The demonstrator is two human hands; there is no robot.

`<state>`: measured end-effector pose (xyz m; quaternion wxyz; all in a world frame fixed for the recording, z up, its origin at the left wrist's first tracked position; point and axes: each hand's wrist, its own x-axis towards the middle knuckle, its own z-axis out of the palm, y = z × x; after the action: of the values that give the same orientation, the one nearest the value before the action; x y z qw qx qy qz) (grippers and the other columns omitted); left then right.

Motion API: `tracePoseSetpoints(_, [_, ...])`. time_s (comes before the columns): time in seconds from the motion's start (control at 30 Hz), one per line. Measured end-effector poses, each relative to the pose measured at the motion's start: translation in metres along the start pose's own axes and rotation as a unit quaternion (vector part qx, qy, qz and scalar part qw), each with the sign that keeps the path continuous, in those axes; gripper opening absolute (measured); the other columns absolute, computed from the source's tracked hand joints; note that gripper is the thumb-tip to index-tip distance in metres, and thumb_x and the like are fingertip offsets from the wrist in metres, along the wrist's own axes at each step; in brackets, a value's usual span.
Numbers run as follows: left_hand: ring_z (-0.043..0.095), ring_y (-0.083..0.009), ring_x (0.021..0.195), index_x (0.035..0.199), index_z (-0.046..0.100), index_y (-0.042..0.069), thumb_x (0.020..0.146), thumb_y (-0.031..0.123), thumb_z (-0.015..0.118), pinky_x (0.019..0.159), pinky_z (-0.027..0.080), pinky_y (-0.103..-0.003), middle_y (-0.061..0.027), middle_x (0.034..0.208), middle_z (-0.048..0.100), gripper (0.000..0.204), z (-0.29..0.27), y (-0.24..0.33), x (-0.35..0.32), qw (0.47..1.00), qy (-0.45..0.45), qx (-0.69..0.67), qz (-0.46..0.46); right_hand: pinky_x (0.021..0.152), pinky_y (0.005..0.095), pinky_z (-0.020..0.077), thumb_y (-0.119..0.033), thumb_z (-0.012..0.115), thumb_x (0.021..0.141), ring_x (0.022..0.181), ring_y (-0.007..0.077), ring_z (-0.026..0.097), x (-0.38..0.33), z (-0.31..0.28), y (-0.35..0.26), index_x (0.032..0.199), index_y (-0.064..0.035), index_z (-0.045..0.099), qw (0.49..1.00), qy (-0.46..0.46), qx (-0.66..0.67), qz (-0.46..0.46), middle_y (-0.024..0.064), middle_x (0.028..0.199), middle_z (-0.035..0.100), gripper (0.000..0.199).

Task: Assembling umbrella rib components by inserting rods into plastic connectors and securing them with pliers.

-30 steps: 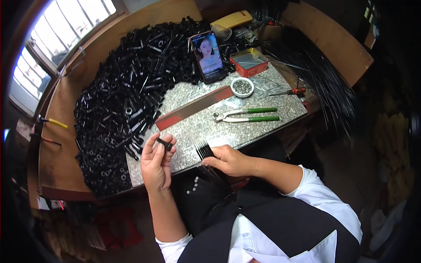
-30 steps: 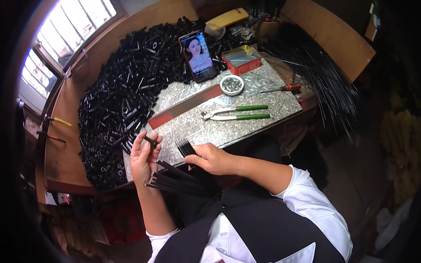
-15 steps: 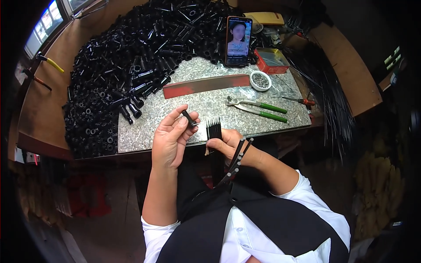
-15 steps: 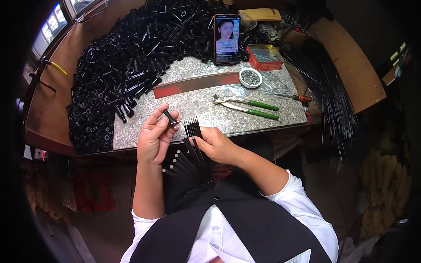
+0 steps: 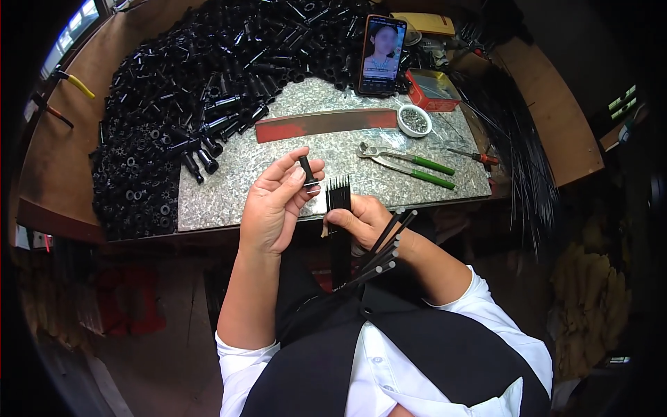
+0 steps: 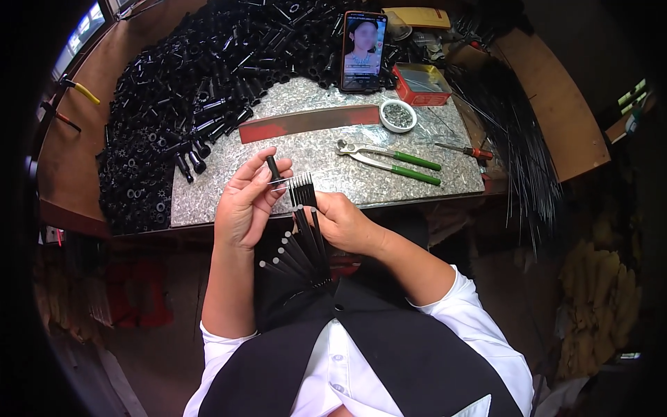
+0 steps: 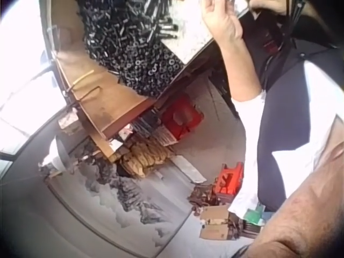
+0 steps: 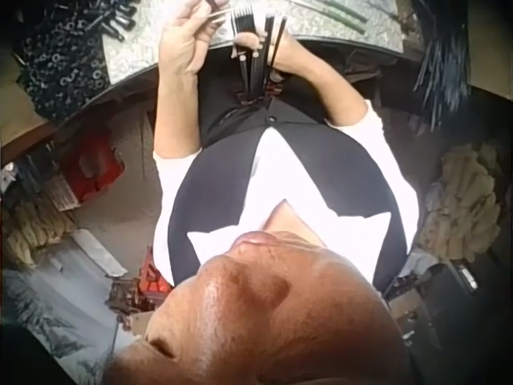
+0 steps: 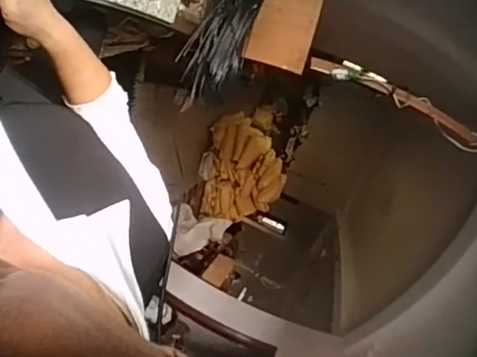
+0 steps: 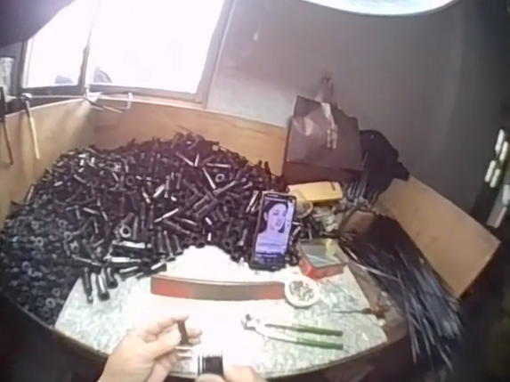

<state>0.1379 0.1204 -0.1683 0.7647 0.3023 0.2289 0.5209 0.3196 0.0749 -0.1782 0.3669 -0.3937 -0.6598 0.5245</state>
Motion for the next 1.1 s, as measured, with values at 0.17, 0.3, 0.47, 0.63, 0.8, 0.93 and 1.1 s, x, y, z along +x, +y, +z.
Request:
tracePoseSetpoints(0.17, [0.064, -0.0187, 0.095, 0.125, 0.052, -0.001, 0.092, 0.004, 0.055, 0.081, 0.054, -0.029, -0.0161, 0.107, 0.065, 0.034, -0.004, -0.003, 0.0, 1.0, -0.012, 0.007, 0.0, 0.069, 0.0264, 0.0491, -0.022, 0.052, 0.097, 0.075, 0.0112, 0.062, 0.0, -0.002, 0.001, 0.091, -0.0008, 0.061, 1.0, -0.003, 0.018, 0.021, 0.0047, 0.081, 0.067, 0.024])
tracePoseSetpoints(0.3, [0.064, -0.0188, 0.095, 0.125, 0.052, -0.002, 0.091, 0.004, 0.057, 0.082, 0.054, -0.03, -0.0161, 0.106, 0.065, 0.035, -0.001, -0.002, -0.001, 1.0, -0.023, 0.013, -0.01, 0.069, 0.0261, 0.049, -0.021, 0.053, 0.097, 0.075, 0.0109, 0.062, 0.0, -0.001, 0.001, 0.09, -0.0005, 0.062, 1.0, 0.001, 0.002, 0.014, 0.0045, 0.081, 0.067, 0.024])
tracePoseSetpoints(0.47, [0.065, -0.0183, 0.093, 0.125, 0.052, -0.002, 0.09, 0.004, 0.058, 0.082, 0.054, -0.031, -0.0156, 0.104, 0.066, 0.036, -0.001, -0.002, -0.001, 0.999, -0.043, 0.01, -0.012, 0.065, 0.0269, 0.0487, -0.017, 0.051, 0.096, 0.07, 0.0101, 0.059, 0.0, 0.001, -0.002, 0.092, 0.0005, 0.06, 1.0, -0.005, 0.02, 0.005, 0.0046, 0.076, 0.063, 0.02])
tracePoseSetpoints(0.63, [0.064, -0.0192, 0.095, 0.128, 0.05, -0.002, 0.088, 0.002, 0.059, 0.084, 0.053, -0.031, -0.0155, 0.106, 0.065, 0.041, 0.001, 0.0, -0.002, 0.998, -0.057, 0.006, -0.028, 0.066, 0.0268, 0.0492, -0.017, 0.055, 0.094, 0.072, 0.0108, 0.061, 0.001, 0.001, -0.008, 0.092, 0.0013, 0.06, 1.0, -0.011, 0.019, 0.012, 0.0053, 0.077, 0.065, 0.019])
tracePoseSetpoints(0.8, [0.064, -0.0181, 0.095, 0.127, 0.05, -0.002, 0.088, 0.004, 0.061, 0.086, 0.052, -0.029, -0.0158, 0.111, 0.064, 0.041, -0.005, -0.001, -0.001, 0.995, -0.095, -0.016, -0.031, 0.063, 0.0269, 0.0497, -0.015, 0.058, 0.092, 0.068, 0.0122, 0.062, -0.001, 0.003, -0.011, 0.092, 0.0019, 0.062, 1.0, 0.007, -0.003, 0.029, 0.0064, 0.075, 0.066, 0.018])
tracePoseSetpoints(0.93, [0.063, -0.0176, 0.097, 0.12, 0.056, -0.003, 0.089, 0.005, 0.06, 0.087, 0.051, -0.029, -0.016, 0.117, 0.061, 0.033, -0.007, -0.006, -0.004, 0.995, -0.093, -0.012, -0.024, 0.062, 0.0267, 0.0493, -0.015, 0.059, 0.092, 0.068, 0.0115, 0.062, -0.001, 0.003, -0.009, 0.091, 0.0022, 0.062, 1.0, 0.011, 0.002, 0.021, 0.006, 0.075, 0.066, 0.017])
tracePoseSetpoints(1.1, [0.062, -0.017, 0.099, 0.114, 0.06, -0.005, 0.088, 0.003, 0.061, 0.088, 0.051, -0.028, -0.0137, 0.117, 0.06, 0.027, -0.007, -0.004, -0.011, 0.994, -0.104, 0.033, 0.006, 0.064, 0.0261, 0.0484, -0.017, 0.058, 0.093, 0.071, 0.0103, 0.061, -0.001, 0.001, -0.007, 0.092, 0.001, 0.063, 1.0, 0.011, 0.004, 0.026, 0.0047, 0.077, 0.066, 0.019])
